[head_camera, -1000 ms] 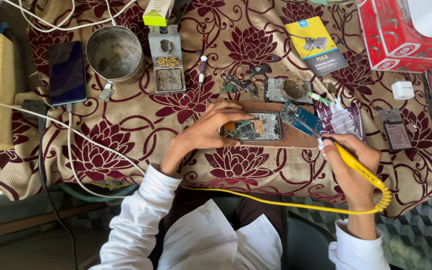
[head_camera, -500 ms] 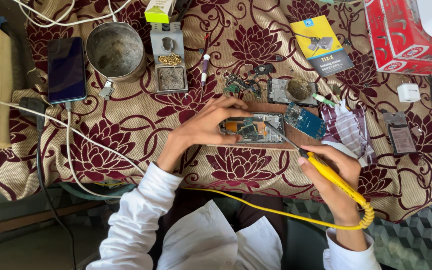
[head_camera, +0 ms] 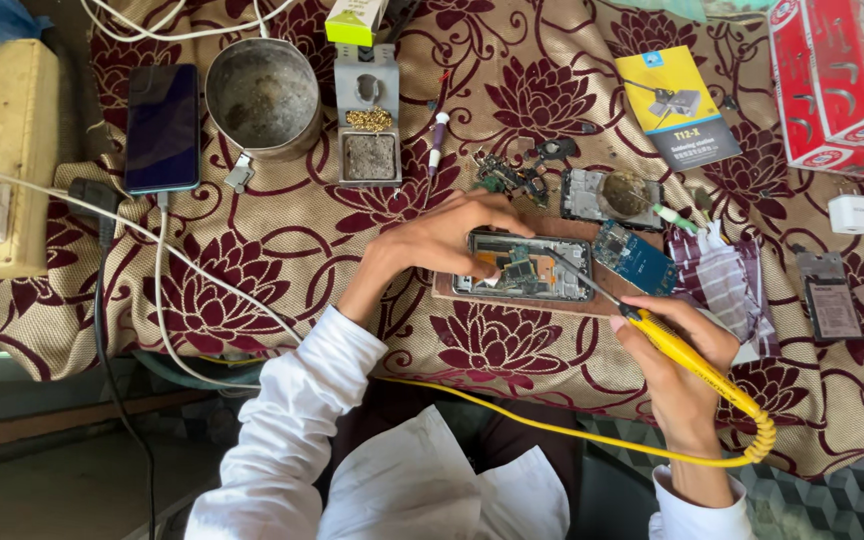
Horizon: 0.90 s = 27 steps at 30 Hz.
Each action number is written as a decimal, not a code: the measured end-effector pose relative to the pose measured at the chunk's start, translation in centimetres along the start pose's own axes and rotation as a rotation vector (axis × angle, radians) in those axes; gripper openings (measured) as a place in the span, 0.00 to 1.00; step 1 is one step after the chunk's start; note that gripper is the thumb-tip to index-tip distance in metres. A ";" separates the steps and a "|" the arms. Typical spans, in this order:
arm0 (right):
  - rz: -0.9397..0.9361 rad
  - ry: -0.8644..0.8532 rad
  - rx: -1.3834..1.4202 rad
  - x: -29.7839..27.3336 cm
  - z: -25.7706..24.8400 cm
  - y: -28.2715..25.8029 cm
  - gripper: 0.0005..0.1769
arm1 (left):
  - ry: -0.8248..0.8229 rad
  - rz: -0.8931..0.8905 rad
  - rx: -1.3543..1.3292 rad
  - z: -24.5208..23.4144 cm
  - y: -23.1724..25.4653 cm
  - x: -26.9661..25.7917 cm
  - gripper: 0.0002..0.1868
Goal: The person uses a soldering iron to work on a small blue circuit board, then shifts to a disassembled mobile phone chassis. They repeatedly apply the soldering iron to various points on the boards while holding them steady with the other hand.
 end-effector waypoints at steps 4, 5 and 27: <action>0.011 0.004 0.024 0.1 -0.1 0.3 0.13 | 0.098 -0.040 -0.052 -0.1 1.0 -1.0 0.26; 0.016 0.007 0.023 0.0 -0.1 0.3 0.13 | 0.119 -0.028 -0.015 -0.4 1.3 -1.5 0.25; 0.008 -0.015 0.018 -0.4 0.3 0.2 0.12 | 0.449 -0.121 0.079 -1.3 1.8 -2.9 0.05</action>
Point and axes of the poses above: each hand's wrist, its own x-axis towards the middle knuckle, its own z-axis out of the palm, y = z × x, the point moved 1 cm from there along x, towards the middle knuckle, and after that the axes turned 3 degrees about y, right-handed, at the moved point
